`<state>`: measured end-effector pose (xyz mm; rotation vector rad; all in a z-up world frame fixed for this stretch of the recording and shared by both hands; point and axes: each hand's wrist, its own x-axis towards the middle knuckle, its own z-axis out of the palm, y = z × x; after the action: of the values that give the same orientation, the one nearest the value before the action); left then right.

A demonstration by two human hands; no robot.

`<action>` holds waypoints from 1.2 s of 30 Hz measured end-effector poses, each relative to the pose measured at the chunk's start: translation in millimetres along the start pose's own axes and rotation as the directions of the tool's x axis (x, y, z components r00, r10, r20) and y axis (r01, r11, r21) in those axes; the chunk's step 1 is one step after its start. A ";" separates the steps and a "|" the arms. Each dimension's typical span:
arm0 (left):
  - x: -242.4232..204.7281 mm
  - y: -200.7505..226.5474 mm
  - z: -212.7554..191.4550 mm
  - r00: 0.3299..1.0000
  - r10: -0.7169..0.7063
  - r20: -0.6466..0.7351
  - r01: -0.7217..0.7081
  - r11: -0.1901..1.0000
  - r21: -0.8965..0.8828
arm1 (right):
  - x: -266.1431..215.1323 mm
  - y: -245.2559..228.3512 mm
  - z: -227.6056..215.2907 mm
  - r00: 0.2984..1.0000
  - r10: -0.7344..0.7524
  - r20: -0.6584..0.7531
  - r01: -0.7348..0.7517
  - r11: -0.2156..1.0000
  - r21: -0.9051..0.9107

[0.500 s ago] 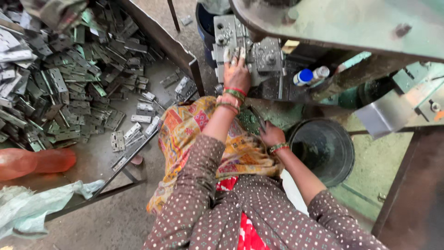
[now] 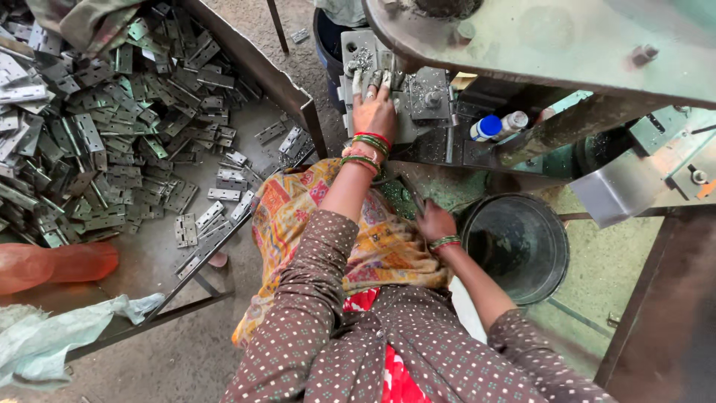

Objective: The person sits at a manual press machine and repeatedly picks up small metal pieces from a pile, places them into the press die, and operates the lever to stamp or shape them. Finished pieces are dropped into a container below.

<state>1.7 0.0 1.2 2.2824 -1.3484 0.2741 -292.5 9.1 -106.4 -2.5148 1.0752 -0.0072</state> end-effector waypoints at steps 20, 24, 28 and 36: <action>-6.9 -2.2 -7.9 0.999 0.008 0.048 -0.008 1.000 -0.010 | -2.8 -16.0 -8.4 0.993 0.070 0.095 -0.079 0.993 0.085; -8.4 -4.8 -7.1 0.999 0.040 0.000 -0.040 0.999 0.018 | -4.8 -8.2 -3.7 0.982 0.084 0.167 -0.111 0.981 0.157; -2.0 -5.4 -8.8 0.998 0.054 0.025 -0.054 0.998 0.019 | 2.0 -23.4 -64.8 0.982 0.026 0.187 -0.027 1.000 0.004; -70.5 21.8 -52.1 0.981 0.153 0.119 -0.159 0.987 0.038 | -4.5 -81.3 -136.0 0.877 -0.069 -0.476 0.176 0.967 0.185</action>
<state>-48.7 71.1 24.8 2.2644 -1.5993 0.2303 -261.2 13.6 48.9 -2.4227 1.0085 -0.7660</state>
